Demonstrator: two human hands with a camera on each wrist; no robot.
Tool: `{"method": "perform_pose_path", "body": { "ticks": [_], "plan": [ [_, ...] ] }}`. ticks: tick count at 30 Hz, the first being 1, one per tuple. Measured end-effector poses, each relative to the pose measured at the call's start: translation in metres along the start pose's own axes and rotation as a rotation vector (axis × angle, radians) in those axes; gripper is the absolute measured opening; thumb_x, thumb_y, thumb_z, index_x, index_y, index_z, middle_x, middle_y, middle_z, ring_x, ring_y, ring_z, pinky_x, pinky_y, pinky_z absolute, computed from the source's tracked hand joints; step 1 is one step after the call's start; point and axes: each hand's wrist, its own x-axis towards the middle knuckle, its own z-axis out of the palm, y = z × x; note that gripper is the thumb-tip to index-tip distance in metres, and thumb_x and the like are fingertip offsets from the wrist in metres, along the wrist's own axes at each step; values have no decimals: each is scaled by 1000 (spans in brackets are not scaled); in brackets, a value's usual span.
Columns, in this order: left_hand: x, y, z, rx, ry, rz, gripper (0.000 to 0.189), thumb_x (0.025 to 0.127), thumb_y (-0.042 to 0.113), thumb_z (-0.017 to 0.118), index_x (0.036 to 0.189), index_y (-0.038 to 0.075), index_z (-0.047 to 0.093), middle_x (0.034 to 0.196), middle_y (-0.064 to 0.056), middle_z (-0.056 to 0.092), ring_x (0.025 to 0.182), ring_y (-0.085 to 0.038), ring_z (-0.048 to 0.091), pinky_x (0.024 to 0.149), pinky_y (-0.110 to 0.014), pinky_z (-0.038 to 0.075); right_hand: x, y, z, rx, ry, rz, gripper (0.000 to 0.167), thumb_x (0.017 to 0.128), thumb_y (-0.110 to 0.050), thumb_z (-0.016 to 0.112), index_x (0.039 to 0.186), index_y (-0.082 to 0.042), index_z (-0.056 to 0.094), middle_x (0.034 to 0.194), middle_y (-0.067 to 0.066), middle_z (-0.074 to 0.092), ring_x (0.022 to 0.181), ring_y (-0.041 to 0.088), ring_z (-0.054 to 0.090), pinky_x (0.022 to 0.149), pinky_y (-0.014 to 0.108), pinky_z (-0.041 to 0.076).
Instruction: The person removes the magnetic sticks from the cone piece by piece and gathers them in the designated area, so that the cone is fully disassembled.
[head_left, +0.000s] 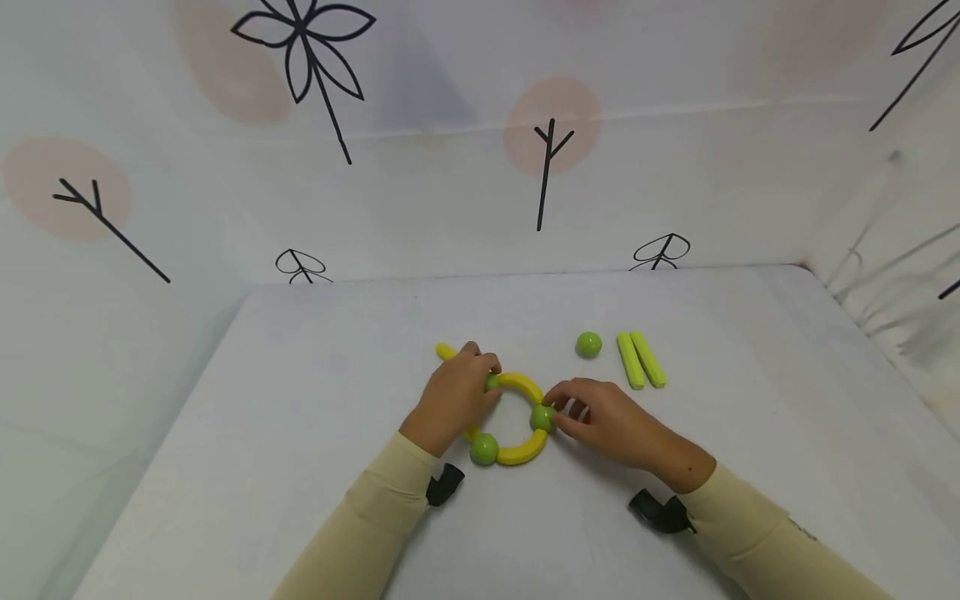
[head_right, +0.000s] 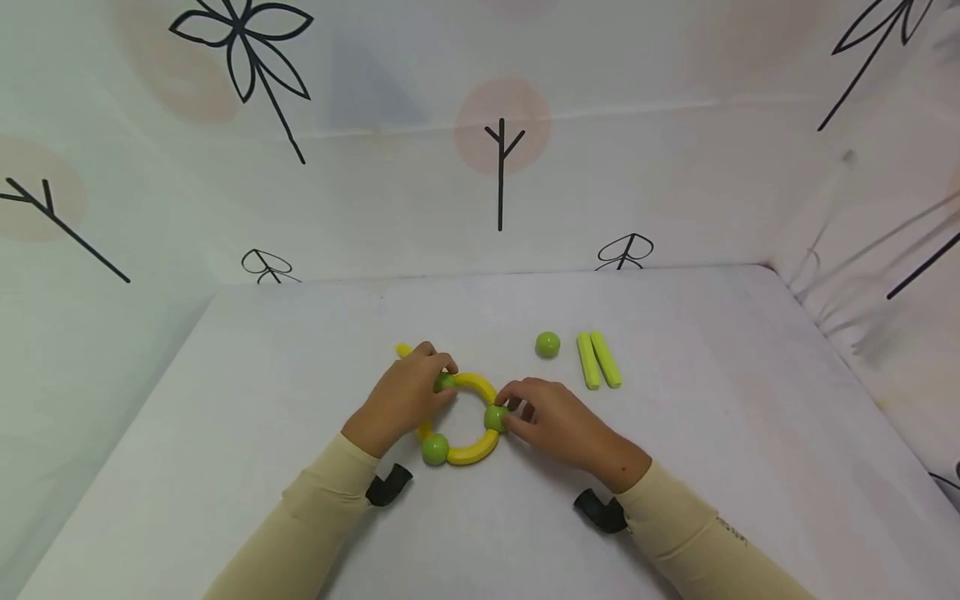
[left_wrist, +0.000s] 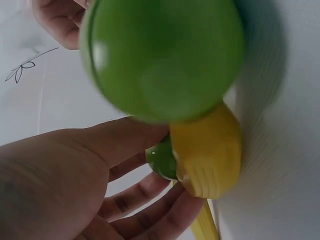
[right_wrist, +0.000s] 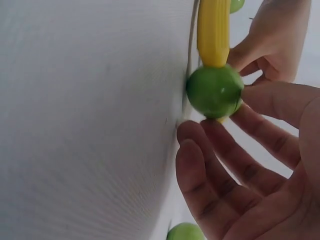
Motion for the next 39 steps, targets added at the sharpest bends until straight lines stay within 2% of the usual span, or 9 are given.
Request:
{"method": "perform_pose_path", "body": {
  "ticks": [4,11,17,26,30,35,39],
  "plan": [
    [1,0,2,-49,-1,8,29,89,23,78,114,11,71,110,-7,64,86,-17,64,81,-30,55,0,0,0,27,-49,-9,15,93,-14,70,107,-14,70,100,-5,70,83,5,61,72,22,53],
    [1,1,3,-148,-2,25,30,86,23,81,110,11,69,103,-3,63,82,-13,59,79,-28,52,-2,-3,3,93,-134,-46,13,92,-20,73,104,-16,69,90,-9,66,81,3,60,69,22,53],
    [2,0,5,-190,-20,65,27,85,19,81,109,12,70,99,0,63,86,-12,59,80,-25,51,-2,-9,9,123,-209,-84,16,92,-17,72,108,-15,69,86,-11,64,78,1,57,69,21,53],
    [8,0,8,-239,-95,164,28,86,13,80,113,13,72,102,2,65,89,-9,59,83,-22,51,-7,-18,14,155,-292,-122,27,92,-15,72,119,-12,68,88,-13,64,76,0,57,70,21,52],
    [7,0,7,-251,-104,189,28,86,12,79,114,13,72,104,2,66,90,-10,59,83,-21,51,-8,-21,15,154,-299,-133,29,92,-14,72,121,-11,67,90,-14,64,77,0,58,71,21,53],
    [6,-1,6,-246,-106,182,29,86,14,80,114,14,71,105,2,66,92,-10,59,84,-22,51,-8,-21,14,144,-288,-143,28,93,-14,71,120,-12,68,92,-15,65,78,-1,58,71,20,53],
    [6,0,6,-219,-107,157,31,85,19,81,114,16,70,105,2,65,95,-11,62,85,-24,52,-5,-16,9,91,-210,-105,22,94,-15,69,117,-15,70,92,-13,66,79,1,58,71,21,52]
  ]
}}
